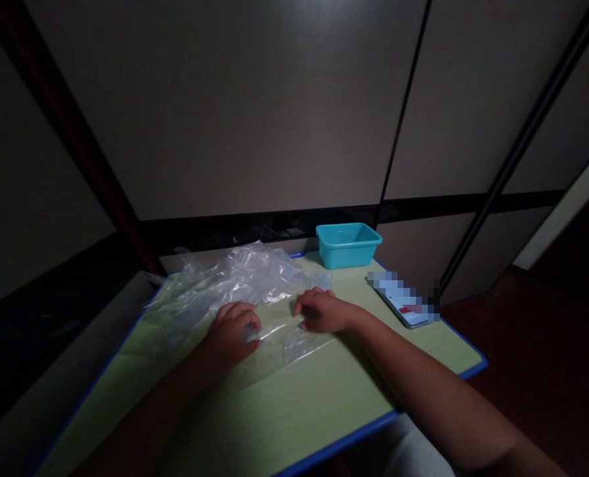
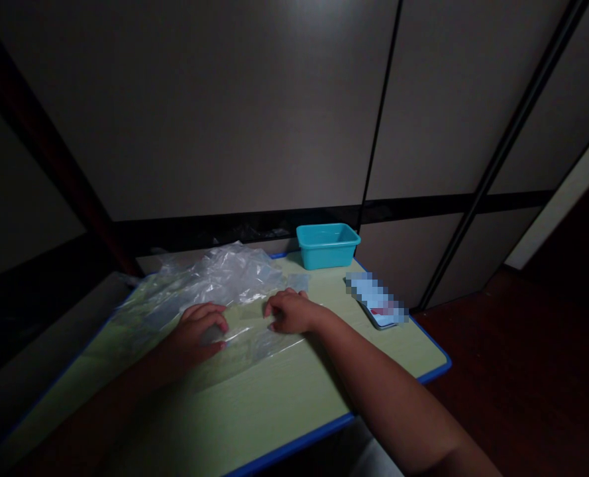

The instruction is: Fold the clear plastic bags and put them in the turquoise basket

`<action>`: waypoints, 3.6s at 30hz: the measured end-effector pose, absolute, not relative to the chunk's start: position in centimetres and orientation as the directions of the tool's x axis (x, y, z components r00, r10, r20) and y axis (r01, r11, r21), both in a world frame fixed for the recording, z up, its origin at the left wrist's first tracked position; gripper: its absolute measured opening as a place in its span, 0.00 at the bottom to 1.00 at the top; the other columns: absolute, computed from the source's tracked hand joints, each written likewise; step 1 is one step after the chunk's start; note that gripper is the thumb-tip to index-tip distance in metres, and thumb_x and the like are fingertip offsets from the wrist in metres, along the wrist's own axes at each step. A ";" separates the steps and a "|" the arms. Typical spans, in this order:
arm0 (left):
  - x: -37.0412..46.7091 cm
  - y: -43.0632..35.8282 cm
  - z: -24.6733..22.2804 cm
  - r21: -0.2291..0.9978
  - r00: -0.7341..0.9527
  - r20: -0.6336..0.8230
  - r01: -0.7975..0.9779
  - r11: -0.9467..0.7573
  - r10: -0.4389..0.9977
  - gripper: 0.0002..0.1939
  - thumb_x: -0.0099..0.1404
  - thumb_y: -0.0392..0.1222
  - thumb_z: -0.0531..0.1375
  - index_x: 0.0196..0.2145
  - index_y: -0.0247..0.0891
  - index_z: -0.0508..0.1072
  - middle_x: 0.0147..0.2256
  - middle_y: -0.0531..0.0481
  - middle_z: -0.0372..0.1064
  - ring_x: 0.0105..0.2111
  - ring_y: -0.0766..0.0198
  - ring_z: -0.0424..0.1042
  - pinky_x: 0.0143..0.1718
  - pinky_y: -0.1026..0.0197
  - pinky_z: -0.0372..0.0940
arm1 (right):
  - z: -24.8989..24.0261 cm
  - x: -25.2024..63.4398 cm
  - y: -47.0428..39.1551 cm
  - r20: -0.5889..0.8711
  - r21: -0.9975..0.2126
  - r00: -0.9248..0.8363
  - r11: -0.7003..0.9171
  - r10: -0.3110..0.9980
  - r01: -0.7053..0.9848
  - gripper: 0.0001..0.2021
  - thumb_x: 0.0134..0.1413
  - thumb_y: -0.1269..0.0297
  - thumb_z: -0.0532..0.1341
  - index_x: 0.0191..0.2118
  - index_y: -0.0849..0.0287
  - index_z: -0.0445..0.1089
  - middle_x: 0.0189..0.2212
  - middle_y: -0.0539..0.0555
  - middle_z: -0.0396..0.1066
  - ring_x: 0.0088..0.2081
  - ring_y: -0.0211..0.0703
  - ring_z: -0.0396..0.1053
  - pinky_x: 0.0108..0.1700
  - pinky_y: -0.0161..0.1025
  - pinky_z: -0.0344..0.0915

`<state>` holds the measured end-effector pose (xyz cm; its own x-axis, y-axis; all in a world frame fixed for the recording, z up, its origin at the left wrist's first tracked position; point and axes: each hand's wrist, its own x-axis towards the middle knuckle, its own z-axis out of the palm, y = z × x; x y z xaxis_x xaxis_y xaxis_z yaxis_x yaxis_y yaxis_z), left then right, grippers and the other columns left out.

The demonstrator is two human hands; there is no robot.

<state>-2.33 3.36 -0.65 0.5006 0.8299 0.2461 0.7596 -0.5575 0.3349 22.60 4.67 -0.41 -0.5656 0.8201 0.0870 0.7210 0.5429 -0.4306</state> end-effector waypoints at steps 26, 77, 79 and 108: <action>-2.3 2.8 -1.1 0.244 0.498 0.293 0.786 -0.567 0.816 0.02 0.48 0.39 0.60 0.24 0.42 0.70 0.49 0.51 0.63 0.53 0.48 0.51 0.50 0.46 0.49 | -1.0 22.4 5.1 0.162 -0.441 -0.585 0.588 0.795 0.677 0.06 0.42 0.72 0.64 0.30 0.59 0.71 0.32 0.52 0.69 0.39 0.43 0.63 0.42 0.37 0.54; -1.6 1.4 1.4 0.146 0.732 0.137 0.652 -0.744 0.668 0.06 0.55 0.32 0.55 0.25 0.40 0.69 0.33 0.52 0.67 0.39 0.59 0.62 0.41 0.58 0.55 | 0.0 23.4 4.0 0.021 -0.602 -0.580 0.473 0.815 0.643 0.13 0.51 0.71 0.55 0.43 0.57 0.68 0.20 0.45 0.62 0.22 0.32 0.57 0.26 0.29 0.53; -1.6 1.4 1.2 0.146 0.726 0.132 0.660 -0.737 0.675 0.06 0.55 0.32 0.54 0.25 0.40 0.69 0.33 0.52 0.67 0.38 0.59 0.61 0.40 0.59 0.55 | 0.1 23.4 4.0 0.009 -0.608 -0.594 0.476 0.804 0.635 0.14 0.51 0.72 0.54 0.44 0.56 0.69 0.22 0.46 0.64 0.23 0.32 0.58 0.28 0.29 0.55; -1.9 1.5 0.8 0.211 0.728 0.217 0.615 -0.760 0.650 0.10 0.62 0.38 0.53 0.25 0.37 0.70 0.36 0.49 0.66 0.42 0.59 0.60 0.44 0.59 0.57 | 0.7 23.5 3.7 -0.105 -0.468 -0.679 0.566 0.727 0.679 0.18 0.53 0.67 0.57 0.51 0.48 0.68 0.41 0.51 0.73 0.35 0.39 0.67 0.39 0.35 0.59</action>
<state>-1.91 1.47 0.76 0.7281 0.6502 0.2172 0.6154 -0.7596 0.2105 23.49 3.74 0.71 -0.6787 0.7270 -0.1046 0.6787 0.5663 -0.4676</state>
